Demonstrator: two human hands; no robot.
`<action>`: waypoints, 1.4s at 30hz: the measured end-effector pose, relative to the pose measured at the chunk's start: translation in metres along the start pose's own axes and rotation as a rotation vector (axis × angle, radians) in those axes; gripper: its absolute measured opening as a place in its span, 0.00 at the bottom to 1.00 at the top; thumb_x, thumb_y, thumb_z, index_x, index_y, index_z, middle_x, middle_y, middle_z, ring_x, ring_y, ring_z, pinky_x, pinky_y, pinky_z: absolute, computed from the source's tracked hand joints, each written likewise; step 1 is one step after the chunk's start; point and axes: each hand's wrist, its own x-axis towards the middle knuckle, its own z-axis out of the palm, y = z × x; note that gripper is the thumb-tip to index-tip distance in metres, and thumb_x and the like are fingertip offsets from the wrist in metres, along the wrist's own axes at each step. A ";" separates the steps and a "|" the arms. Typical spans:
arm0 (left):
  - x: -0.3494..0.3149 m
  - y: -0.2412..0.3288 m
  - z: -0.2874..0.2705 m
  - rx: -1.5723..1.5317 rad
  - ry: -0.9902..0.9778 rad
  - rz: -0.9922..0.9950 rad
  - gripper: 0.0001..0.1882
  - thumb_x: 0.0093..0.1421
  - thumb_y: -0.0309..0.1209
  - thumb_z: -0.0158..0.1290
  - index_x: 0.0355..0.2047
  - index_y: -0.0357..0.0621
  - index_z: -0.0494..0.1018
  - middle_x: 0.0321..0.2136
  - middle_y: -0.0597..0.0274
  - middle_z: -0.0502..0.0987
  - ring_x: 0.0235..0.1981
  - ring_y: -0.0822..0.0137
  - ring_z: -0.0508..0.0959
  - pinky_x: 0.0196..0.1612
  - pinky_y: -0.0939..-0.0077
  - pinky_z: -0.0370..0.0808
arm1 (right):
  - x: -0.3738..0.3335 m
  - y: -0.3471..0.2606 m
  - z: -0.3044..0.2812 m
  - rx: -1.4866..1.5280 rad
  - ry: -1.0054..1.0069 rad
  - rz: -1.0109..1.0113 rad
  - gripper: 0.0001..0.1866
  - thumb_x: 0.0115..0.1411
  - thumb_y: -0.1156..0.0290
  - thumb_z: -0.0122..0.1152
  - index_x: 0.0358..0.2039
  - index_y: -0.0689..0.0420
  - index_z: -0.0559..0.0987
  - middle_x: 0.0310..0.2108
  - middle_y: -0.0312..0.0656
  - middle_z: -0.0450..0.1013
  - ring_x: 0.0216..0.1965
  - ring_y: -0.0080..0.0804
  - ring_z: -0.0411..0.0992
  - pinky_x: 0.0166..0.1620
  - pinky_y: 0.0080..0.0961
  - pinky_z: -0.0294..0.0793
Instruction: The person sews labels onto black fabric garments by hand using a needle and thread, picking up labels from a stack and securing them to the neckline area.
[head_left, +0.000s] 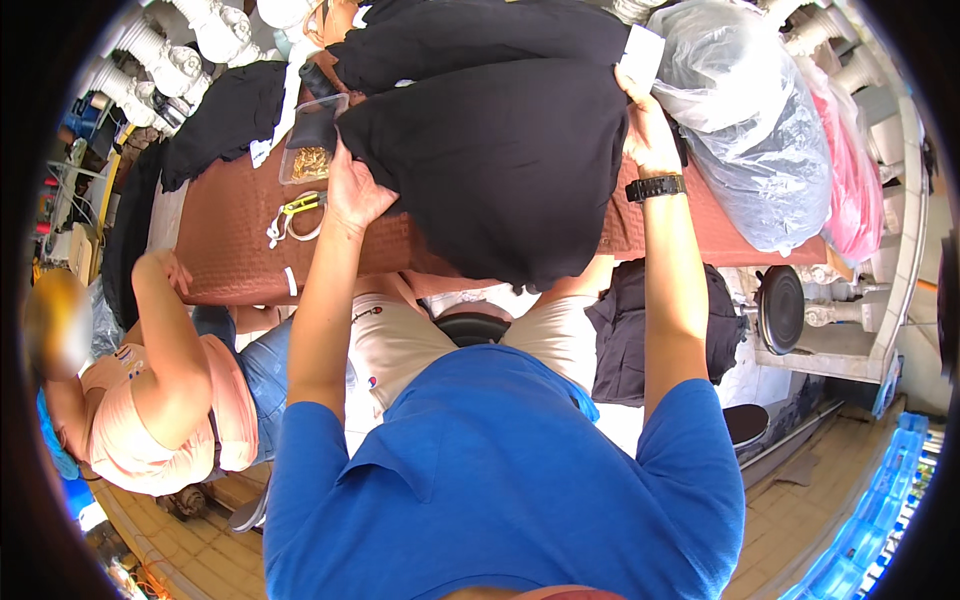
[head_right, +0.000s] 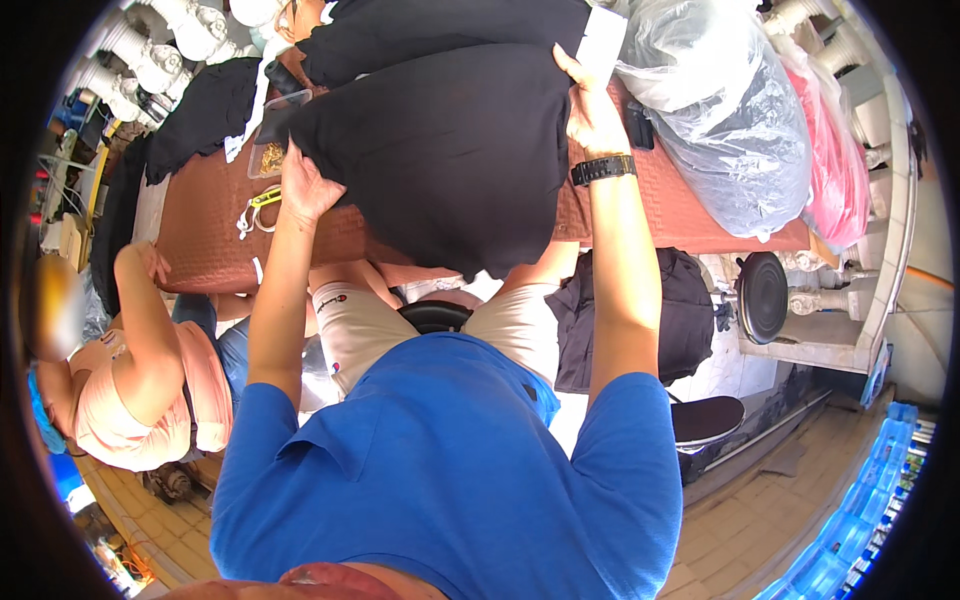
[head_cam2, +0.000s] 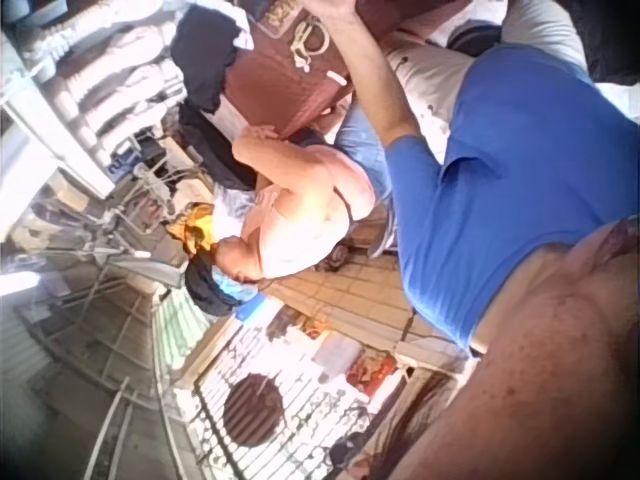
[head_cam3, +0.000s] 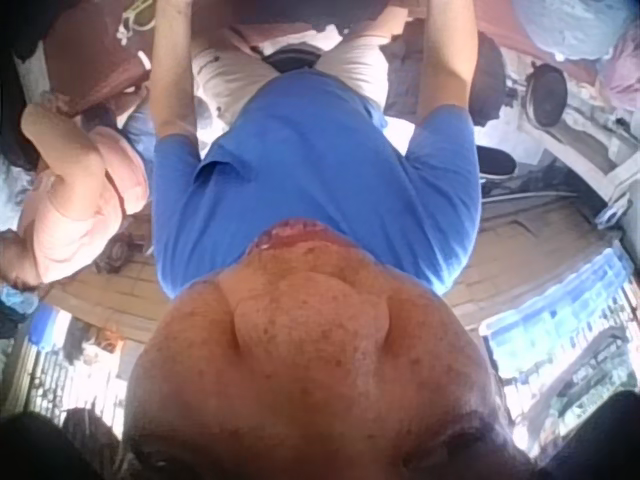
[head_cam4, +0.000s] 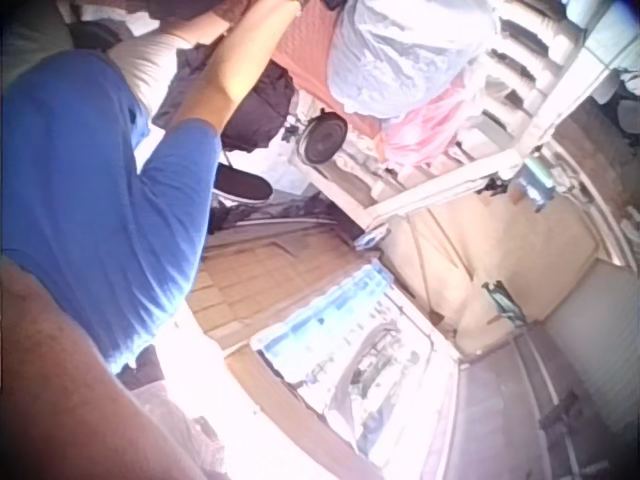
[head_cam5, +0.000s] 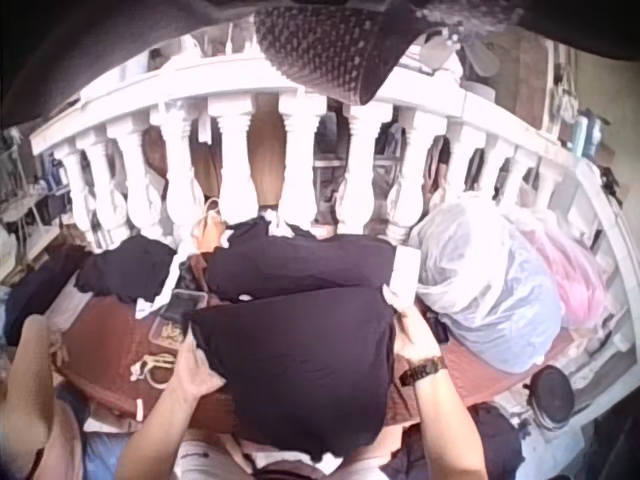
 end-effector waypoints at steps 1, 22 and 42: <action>0.004 0.002 0.007 0.071 0.060 0.000 0.37 0.71 0.57 0.39 0.63 0.35 0.66 0.63 0.52 0.70 0.65 0.54 0.68 0.70 0.55 0.59 | 0.000 -0.002 0.000 -0.019 0.022 -0.043 0.19 0.68 0.68 0.60 0.56 0.60 0.72 0.52 0.43 0.77 0.50 0.34 0.78 0.50 0.35 0.82; -0.074 0.010 0.044 1.717 0.817 0.487 0.13 0.70 0.31 0.53 0.50 0.38 0.76 0.41 0.67 0.79 0.44 0.78 0.74 0.49 0.84 0.69 | -0.127 -0.033 -0.038 -0.803 0.405 -0.118 0.22 0.70 0.57 0.57 0.52 0.64 0.80 0.49 0.39 0.78 0.50 0.24 0.72 0.59 0.25 0.66; -0.019 0.064 0.113 1.527 0.757 0.606 0.11 0.64 0.29 0.60 0.46 0.45 0.78 0.37 0.70 0.79 0.39 0.79 0.75 0.46 0.85 0.70 | -0.089 -0.086 -0.017 -0.913 0.455 -0.367 0.12 0.67 0.64 0.64 0.46 0.57 0.81 0.38 0.27 0.77 0.42 0.15 0.70 0.47 0.17 0.69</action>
